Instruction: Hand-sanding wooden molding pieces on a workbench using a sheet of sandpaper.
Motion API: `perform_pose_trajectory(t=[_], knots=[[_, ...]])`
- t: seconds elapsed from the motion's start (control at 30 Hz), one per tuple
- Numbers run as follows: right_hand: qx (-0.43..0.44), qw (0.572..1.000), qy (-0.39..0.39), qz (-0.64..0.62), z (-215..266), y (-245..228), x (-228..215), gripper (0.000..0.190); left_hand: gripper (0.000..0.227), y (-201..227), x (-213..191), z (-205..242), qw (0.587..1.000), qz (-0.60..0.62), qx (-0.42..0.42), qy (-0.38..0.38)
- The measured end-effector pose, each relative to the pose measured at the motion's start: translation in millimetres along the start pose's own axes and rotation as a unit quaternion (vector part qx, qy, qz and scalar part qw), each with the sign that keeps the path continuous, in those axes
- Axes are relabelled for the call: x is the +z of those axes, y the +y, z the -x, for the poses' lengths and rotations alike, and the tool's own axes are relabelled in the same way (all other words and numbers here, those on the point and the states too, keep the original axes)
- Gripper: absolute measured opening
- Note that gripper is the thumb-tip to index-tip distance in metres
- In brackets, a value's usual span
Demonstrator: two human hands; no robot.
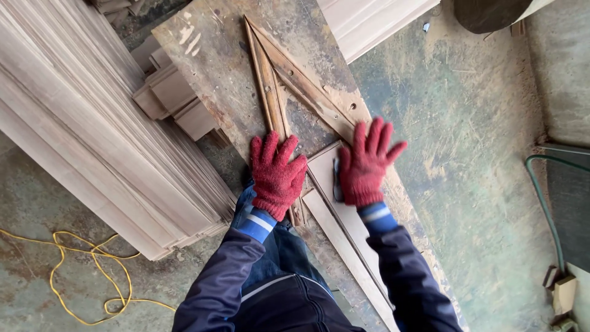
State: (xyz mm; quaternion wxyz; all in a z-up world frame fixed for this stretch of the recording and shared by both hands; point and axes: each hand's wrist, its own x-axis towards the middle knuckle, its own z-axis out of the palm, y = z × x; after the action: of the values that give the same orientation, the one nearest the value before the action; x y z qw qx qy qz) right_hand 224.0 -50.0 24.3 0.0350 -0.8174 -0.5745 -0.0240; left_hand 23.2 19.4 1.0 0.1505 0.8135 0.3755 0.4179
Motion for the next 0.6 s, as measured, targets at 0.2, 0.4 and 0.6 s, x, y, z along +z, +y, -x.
perform_pose_trajectory(t=[0.2, 0.4, 0.6], knots=[[-0.062, 0.998, 0.018, -0.001, -63.3, -26.7, 3.3, 0.072, 0.012, -2.4, -4.7, 2.4, 1.000, 0.000, 0.004, -0.011], [-0.019, 0.999, -0.031, 0.013, 52.8, -0.4, -13.8, 0.067, 0.010, -2.3, -3.5, -1.1, 1.000, 0.015, -0.002, 0.007], [-0.023, 1.000, 0.007, -0.001, -26.7, -52.4, 8.5, 0.069, 0.011, -2.6, -1.0, 2.0, 1.000, 0.020, -0.012, 0.008]])
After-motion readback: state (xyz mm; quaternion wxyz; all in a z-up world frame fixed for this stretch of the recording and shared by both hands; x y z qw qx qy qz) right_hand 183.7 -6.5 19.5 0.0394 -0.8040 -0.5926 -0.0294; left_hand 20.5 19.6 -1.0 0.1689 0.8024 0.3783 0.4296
